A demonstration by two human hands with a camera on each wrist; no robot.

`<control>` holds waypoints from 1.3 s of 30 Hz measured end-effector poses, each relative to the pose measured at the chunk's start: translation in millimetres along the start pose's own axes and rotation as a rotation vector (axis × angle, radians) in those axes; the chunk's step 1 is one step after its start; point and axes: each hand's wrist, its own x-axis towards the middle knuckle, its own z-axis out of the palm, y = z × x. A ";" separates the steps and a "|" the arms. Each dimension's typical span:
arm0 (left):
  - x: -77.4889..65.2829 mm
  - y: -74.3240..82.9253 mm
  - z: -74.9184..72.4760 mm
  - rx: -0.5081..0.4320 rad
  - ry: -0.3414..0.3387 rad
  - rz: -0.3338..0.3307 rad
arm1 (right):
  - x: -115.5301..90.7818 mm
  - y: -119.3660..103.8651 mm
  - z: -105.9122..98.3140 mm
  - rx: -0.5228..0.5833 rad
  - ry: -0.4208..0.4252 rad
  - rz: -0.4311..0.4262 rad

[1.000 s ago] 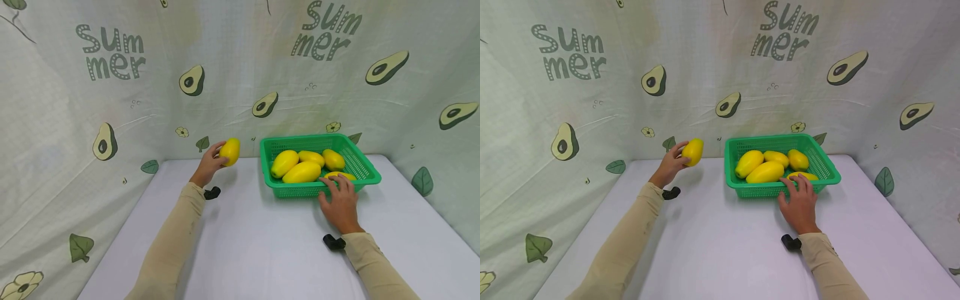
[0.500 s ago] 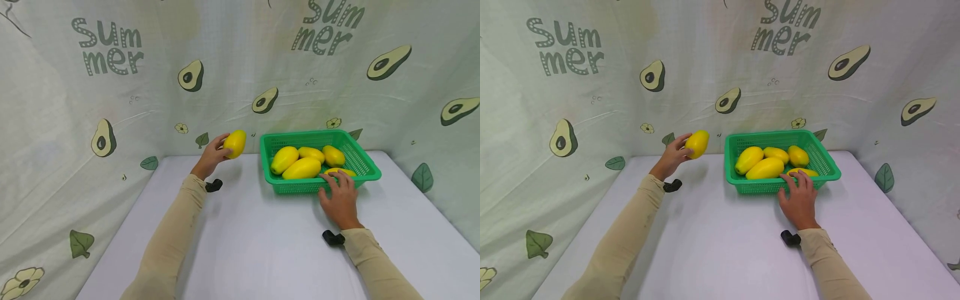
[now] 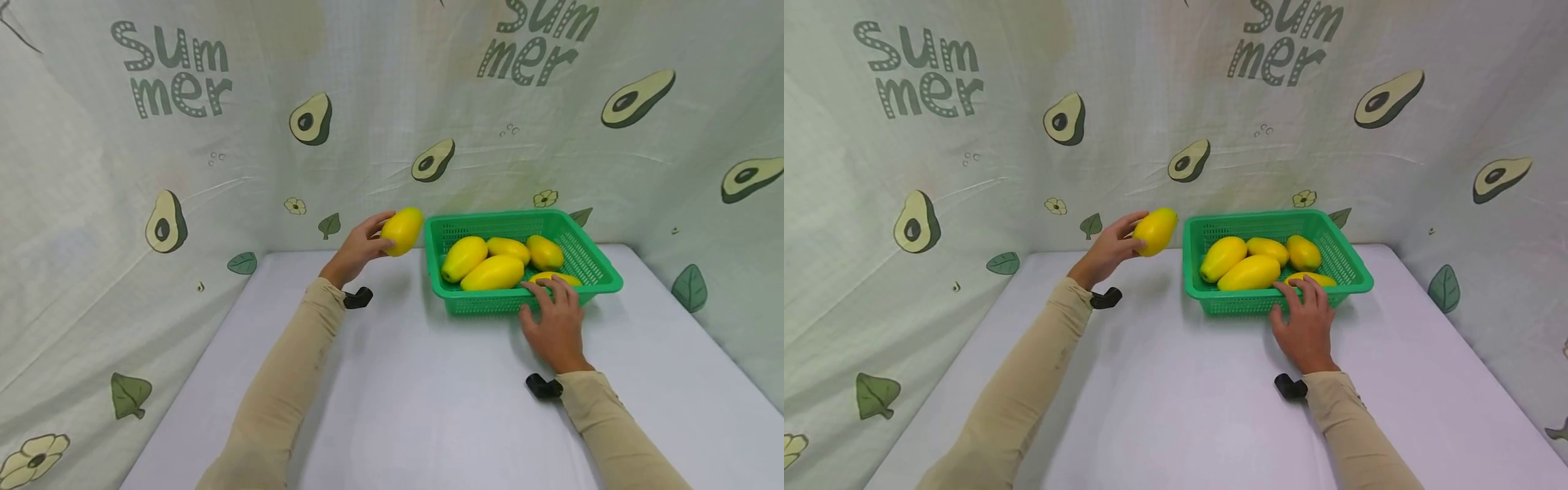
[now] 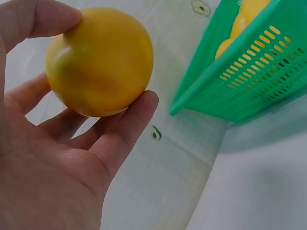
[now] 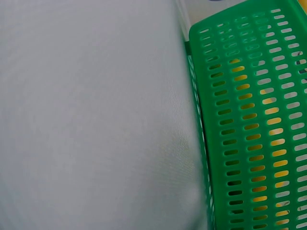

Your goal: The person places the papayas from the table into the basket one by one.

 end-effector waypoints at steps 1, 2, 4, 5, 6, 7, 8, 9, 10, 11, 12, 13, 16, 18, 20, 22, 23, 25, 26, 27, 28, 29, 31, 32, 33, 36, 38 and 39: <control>0.6 2.6 1.6 0.013 -0.008 0.002 | 0.3 -0.2 -0.2 -0.001 0.000 0.000; 0.9 5.3 3.3 0.028 -0.013 0.002 | 0.5 -0.7 -0.7 0.002 0.002 0.000; 1.9 9.9 6.6 0.057 -0.026 0.002 | 0.9 -1.0 -1.1 0.003 0.004 0.000; 2.2 12.1 8.2 0.073 -0.030 0.002 | 1.1 -1.1 -1.3 0.004 0.003 0.000; 2.6 14.2 9.7 0.088 -0.034 0.002 | 1.3 -1.2 -1.5 0.005 0.002 0.000; 3.1 15.8 11.0 0.100 -0.038 0.000 | 1.5 -1.2 -1.8 0.006 0.002 -0.001; 3.8 17.4 12.3 0.110 -0.041 -0.001 | 2.0 -0.8 -2.0 0.008 0.001 -0.004; 4.9 18.9 13.5 0.119 -0.043 0.000 | 2.8 0.0 -1.9 0.007 0.002 -0.007; 5.9 20.7 14.8 0.130 -0.046 0.001 | 3.7 0.6 -2.0 0.007 0.004 -0.010; 7.2 22.4 16.0 0.141 -0.049 0.006 | 4.9 0.9 -2.5 0.006 0.008 -0.012; 8.3 24.3 17.2 0.147 -0.051 0.010 | 5.8 1.3 -2.9 0.006 0.011 -0.014; 9.4 26.1 18.4 0.157 -0.053 0.011 | 6.8 1.4 -3.3 0.007 0.015 -0.016; 11.3 32.1 22.0 0.180 -0.066 0.005 | 7.8 1.9 -4.0 0.010 0.019 -0.011; 11.7 36.1 24.0 0.200 -0.070 -0.009 | 6.9 1.7 -3.9 0.013 0.012 -0.005; 12.3 40.3 26.4 0.222 -0.078 -0.018 | 5.8 1.8 -3.4 0.011 0.006 0.001; 13.1 43.9 29.2 0.247 -0.084 -0.022 | 5.1 1.5 -3.1 0.008 0.005 0.002; 13.5 45.8 30.8 0.259 -0.088 -0.022 | 4.9 1.3 -3.2 0.006 0.007 0.001; 14.6 47.9 34.2 0.271 -0.101 -0.023 | 5.0 1.3 -3.3 0.004 0.010 -0.001; 14.9 48.6 36.0 0.276 -0.107 -0.025 | 5.1 1.3 -3.4 0.003 0.012 -0.003; 15.1 49.0 37.7 0.281 -0.112 -0.027 | 5.2 1.3 -3.4 0.004 0.012 -0.003; 15.4 49.3 39.5 0.285 -0.115 -0.030 | 5.3 1.2 -3.4 0.004 0.011 -0.003; 15.5 49.4 41.1 0.290 -0.119 -0.033 | 5.1 1.2 -3.3 0.004 0.009 -0.002; 15.5 49.2 44.4 0.297 -0.123 -0.039 | 4.3 1.0 -2.9 0.004 0.003 0.001; 15.3 49.4 46.2 0.300 -0.125 -0.041 | 3.9 0.8 -2.8 0.004 0.001 0.003; 15.1 49.5 47.9 0.304 -0.125 -0.042 | 3.4 0.7 -2.6 0.005 -0.001 0.004; 15.5 49.8 53.0 0.322 -0.130 -0.042 | 2.0 1.1 -2.0 0.005 -0.001 0.001; 16.3 49.6 56.5 0.335 -0.133 -0.039 | 1.3 2.3 -1.3 0.008 0.003 -0.007; 16.7 49.6 58.2 0.347 -0.136 -0.038 | 1.0 2.8 -0.9 0.010 0.005 -0.010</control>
